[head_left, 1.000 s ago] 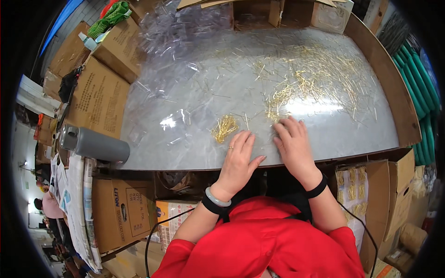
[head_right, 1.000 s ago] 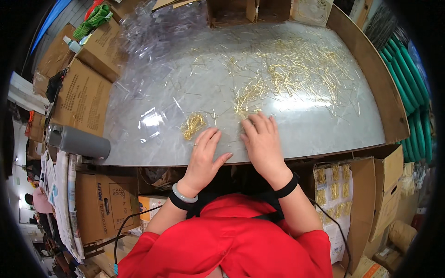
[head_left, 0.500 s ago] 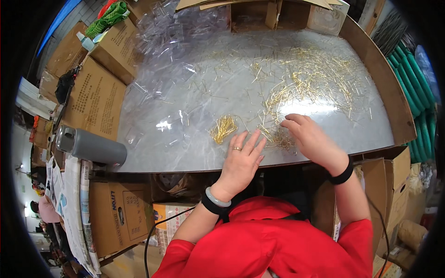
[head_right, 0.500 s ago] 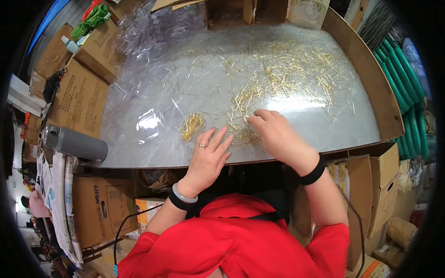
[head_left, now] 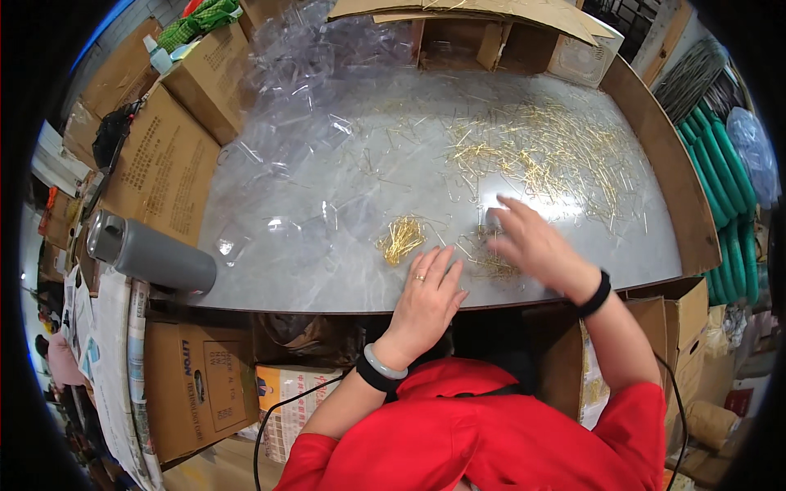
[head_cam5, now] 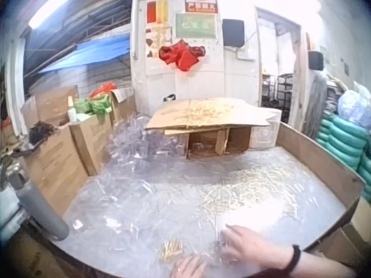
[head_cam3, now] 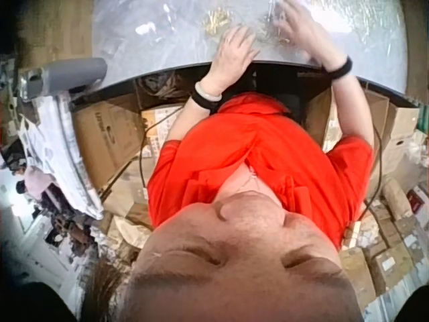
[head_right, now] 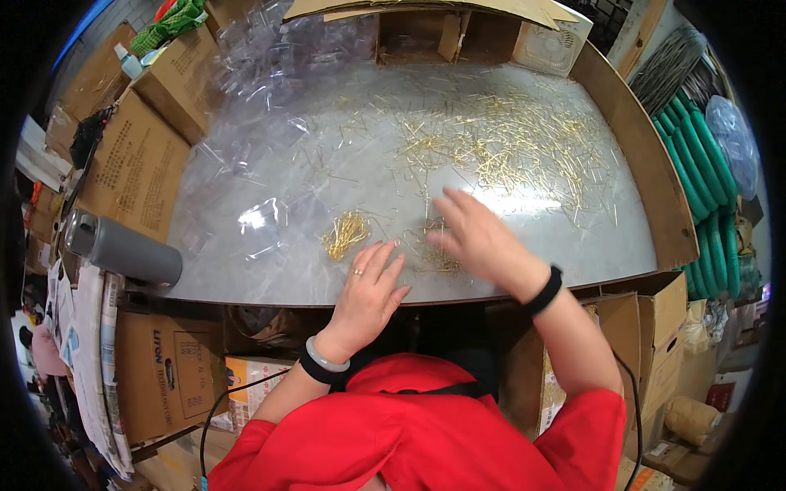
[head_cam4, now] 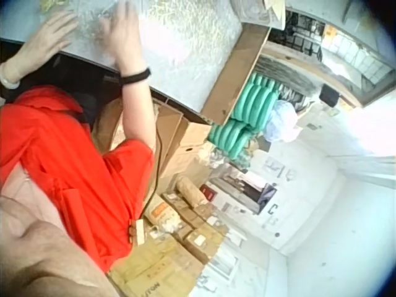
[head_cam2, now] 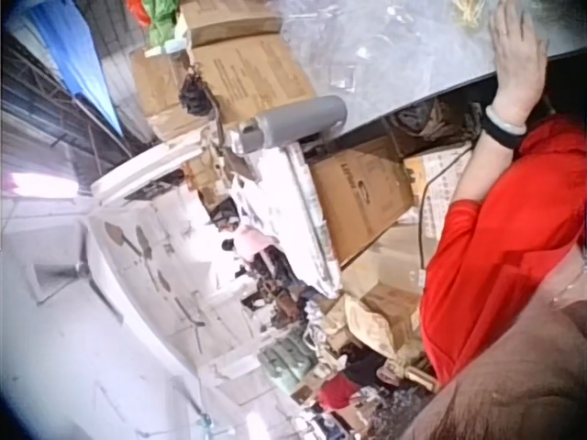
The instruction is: Packaging small gold-colored metallic items into small plastic bags.
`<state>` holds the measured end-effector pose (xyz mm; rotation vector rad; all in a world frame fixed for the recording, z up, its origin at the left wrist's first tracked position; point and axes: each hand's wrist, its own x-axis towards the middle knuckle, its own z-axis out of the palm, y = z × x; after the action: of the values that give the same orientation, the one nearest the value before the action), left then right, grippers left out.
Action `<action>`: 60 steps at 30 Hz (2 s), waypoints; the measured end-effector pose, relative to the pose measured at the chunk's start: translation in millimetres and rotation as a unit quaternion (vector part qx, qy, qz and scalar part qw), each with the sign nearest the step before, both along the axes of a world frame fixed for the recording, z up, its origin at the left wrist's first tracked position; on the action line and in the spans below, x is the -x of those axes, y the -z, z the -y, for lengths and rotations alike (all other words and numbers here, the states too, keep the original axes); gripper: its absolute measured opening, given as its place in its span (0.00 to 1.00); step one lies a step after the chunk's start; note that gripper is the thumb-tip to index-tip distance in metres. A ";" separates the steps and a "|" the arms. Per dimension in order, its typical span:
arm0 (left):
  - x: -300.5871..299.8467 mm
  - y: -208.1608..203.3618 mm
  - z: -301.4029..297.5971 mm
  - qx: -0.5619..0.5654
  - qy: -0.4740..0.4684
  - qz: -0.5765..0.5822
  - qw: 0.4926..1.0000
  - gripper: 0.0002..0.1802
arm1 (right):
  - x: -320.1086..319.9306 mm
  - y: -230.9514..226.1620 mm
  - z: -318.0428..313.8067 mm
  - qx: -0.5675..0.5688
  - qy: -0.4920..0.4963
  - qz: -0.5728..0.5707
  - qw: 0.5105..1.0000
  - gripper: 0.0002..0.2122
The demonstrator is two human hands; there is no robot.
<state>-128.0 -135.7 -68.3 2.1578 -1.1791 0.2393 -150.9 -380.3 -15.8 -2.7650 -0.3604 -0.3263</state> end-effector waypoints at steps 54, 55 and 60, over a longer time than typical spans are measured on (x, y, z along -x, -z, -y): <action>-0.3 -4.6 11.8 -0.094 -0.039 0.007 0.995 0.47 | 49.6 8.9 -13.0 -0.095 0.021 0.039 0.994 0.21; -0.7 -5.1 11.9 -0.101 -0.034 0.006 0.994 0.47 | 56.5 14.2 -17.1 -0.108 0.065 0.045 0.991 0.22; -4.3 -8.6 28.1 -0.106 0.028 0.000 0.994 0.40 | 71.6 36.4 -46.2 -0.078 0.134 0.037 0.987 0.28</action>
<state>-123.7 -163.7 -59.7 2.3014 -1.3125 0.0926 -222.5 -334.1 -52.2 -2.6501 0.0216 -0.5024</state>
